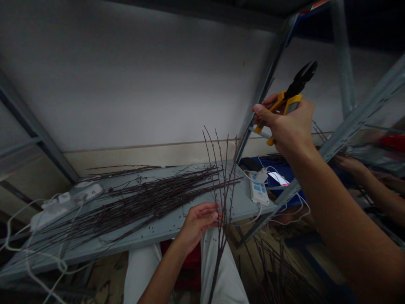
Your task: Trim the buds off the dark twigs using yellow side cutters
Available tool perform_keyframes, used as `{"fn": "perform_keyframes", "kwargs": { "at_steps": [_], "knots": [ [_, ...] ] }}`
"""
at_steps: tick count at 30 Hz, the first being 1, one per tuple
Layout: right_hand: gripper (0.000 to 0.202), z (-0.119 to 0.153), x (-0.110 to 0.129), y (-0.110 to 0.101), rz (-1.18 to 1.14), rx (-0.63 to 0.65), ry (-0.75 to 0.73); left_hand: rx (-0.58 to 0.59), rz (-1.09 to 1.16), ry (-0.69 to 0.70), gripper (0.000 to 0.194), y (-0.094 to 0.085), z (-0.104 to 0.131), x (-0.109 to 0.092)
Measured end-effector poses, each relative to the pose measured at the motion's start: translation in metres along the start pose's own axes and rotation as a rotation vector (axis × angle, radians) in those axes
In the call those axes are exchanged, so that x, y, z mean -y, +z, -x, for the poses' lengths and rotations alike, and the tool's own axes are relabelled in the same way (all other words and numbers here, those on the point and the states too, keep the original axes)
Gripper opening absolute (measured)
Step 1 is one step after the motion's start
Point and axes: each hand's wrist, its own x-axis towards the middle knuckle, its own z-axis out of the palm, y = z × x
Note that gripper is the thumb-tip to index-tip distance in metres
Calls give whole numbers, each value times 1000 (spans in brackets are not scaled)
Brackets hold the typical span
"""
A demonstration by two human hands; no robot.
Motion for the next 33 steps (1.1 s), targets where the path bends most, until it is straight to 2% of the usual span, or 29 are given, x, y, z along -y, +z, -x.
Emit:
{"fn": "perform_keyframes", "kwargs": {
  "at_steps": [11,20,28,33],
  "knots": [
    [25,0,1,-2,5,7,-39,-60,54,1,31,-3,2,2],
    [25,4,13,1,-22,0,15,-81,-66,133,32,6,-1,-5],
    [28,8,24,-3,24,40,83,-114,-271,272,31,18,-19,-20],
    [32,5,21,-6,35,71,133,-106,-231,369,38,29,-42,-30]
  ]
}}
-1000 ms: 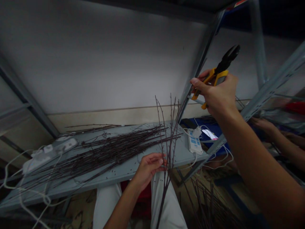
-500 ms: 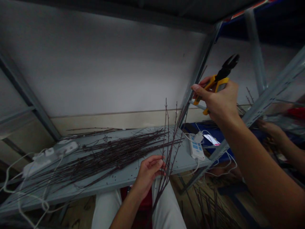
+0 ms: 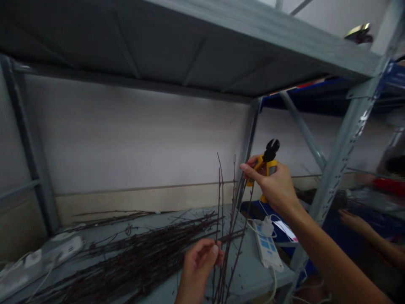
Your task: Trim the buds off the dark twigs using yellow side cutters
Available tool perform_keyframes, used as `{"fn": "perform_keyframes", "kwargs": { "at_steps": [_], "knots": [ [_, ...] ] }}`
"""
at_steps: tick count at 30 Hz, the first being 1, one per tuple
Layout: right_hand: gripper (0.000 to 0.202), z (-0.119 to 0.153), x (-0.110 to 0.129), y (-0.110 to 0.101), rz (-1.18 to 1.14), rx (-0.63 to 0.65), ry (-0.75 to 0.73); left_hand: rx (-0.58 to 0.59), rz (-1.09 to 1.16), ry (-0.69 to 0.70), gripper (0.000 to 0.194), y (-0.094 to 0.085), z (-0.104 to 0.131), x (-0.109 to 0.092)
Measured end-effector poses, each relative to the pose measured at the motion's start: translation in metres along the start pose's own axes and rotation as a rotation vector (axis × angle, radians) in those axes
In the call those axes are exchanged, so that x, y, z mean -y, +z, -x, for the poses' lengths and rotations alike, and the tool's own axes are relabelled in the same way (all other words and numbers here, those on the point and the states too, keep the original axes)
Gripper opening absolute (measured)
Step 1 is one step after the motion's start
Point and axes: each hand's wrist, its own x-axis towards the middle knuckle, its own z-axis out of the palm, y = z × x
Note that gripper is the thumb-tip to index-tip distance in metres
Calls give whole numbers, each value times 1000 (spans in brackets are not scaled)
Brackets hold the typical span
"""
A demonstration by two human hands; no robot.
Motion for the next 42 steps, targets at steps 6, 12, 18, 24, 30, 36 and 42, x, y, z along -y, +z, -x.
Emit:
{"fn": "perform_keyframes", "kwargs": {
  "at_steps": [6,12,18,24,30,36,42],
  "knots": [
    [43,0,2,0,-8,26,-4,-13,-12,54,41,24,-26,-41],
    [48,1,16,0,1,25,-27,9,-1,110,39,35,-45,-71],
    [48,1,26,1,45,11,-75,75,84,119,36,33,-48,-74],
    [46,2,34,2,51,41,-87,120,151,89,34,36,-43,-79],
    [39,3,36,3,49,67,-101,176,190,80,39,39,-40,-83],
    [32,8,41,5,67,133,-124,221,246,56,36,42,-33,-83],
    [27,15,47,10,77,207,-157,273,257,12,31,42,-32,-80]
  ]
}}
